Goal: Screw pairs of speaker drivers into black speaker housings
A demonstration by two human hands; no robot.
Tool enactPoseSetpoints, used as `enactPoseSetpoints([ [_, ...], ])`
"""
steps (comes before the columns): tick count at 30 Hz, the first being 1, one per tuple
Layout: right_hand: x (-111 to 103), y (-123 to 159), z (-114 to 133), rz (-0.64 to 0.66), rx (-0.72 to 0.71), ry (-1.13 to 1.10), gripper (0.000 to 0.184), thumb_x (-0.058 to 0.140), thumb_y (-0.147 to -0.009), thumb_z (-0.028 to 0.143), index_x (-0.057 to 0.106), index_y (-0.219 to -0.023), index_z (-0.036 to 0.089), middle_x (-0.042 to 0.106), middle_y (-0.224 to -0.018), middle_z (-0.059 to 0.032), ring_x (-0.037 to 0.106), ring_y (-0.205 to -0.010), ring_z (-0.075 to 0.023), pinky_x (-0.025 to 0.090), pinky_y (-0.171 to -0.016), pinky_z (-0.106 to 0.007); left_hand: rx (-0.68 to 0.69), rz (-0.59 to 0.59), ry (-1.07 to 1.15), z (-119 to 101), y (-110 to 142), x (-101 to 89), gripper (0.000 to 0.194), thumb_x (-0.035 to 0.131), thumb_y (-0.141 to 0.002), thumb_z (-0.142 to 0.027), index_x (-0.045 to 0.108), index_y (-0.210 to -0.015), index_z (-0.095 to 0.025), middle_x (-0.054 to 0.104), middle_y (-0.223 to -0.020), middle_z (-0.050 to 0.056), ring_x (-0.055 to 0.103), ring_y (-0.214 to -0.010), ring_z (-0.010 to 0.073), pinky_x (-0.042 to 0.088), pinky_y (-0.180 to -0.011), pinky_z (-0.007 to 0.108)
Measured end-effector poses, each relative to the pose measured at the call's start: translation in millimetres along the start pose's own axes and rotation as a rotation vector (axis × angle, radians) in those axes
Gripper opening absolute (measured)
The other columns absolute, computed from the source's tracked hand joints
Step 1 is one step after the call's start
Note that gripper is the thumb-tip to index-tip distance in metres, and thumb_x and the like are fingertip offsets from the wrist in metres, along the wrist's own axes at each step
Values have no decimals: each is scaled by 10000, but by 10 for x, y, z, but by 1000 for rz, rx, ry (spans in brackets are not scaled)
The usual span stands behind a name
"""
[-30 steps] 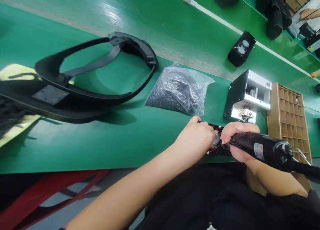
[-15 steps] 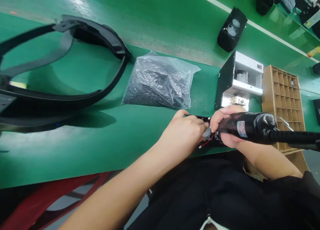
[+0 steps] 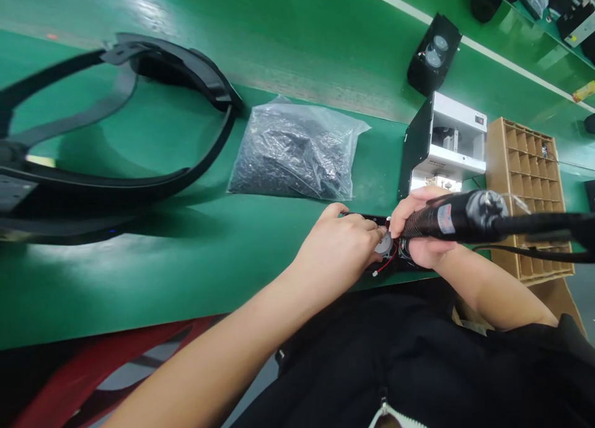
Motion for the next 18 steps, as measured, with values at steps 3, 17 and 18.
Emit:
enactPoseSetpoints([
  [3,-17,-149,166,-64,-108,-92,789,482,-897,952,603,-1324,299,609,-661,51,533,-425,-155,504,-431,-319,-15,7,22,12,7,16,180,758,-937,-197,824,-1105,-196,867,-1046,94,805,-1007,316,462,-968,480],
  [17,-786,-488,911,-480,-466,-25,586,487,-1020,769,737,-1257,294,665,-647,55,524,-370,-116,484,-354,-243,13,-70,-41,70,72,84,215,822,-941,-241,839,-1151,-200,880,-1108,79,829,-1009,341,528,-968,514],
  [18,-756,-525,862,-513,-499,-32,597,428,-1039,766,713,-1232,278,649,-618,64,501,-350,-115,453,-330,-238,26,-78,-44,79,80,89,229,822,-945,-241,838,-1170,-199,879,-1116,77,830,-1008,339,530,-970,515],
])
Point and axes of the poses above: each hand's wrist, its own y-axis away from the middle knuckle, its own x-axis out of the palm, z = x × y, the point moved 2 cm from there along -y, towards the middle knuckle
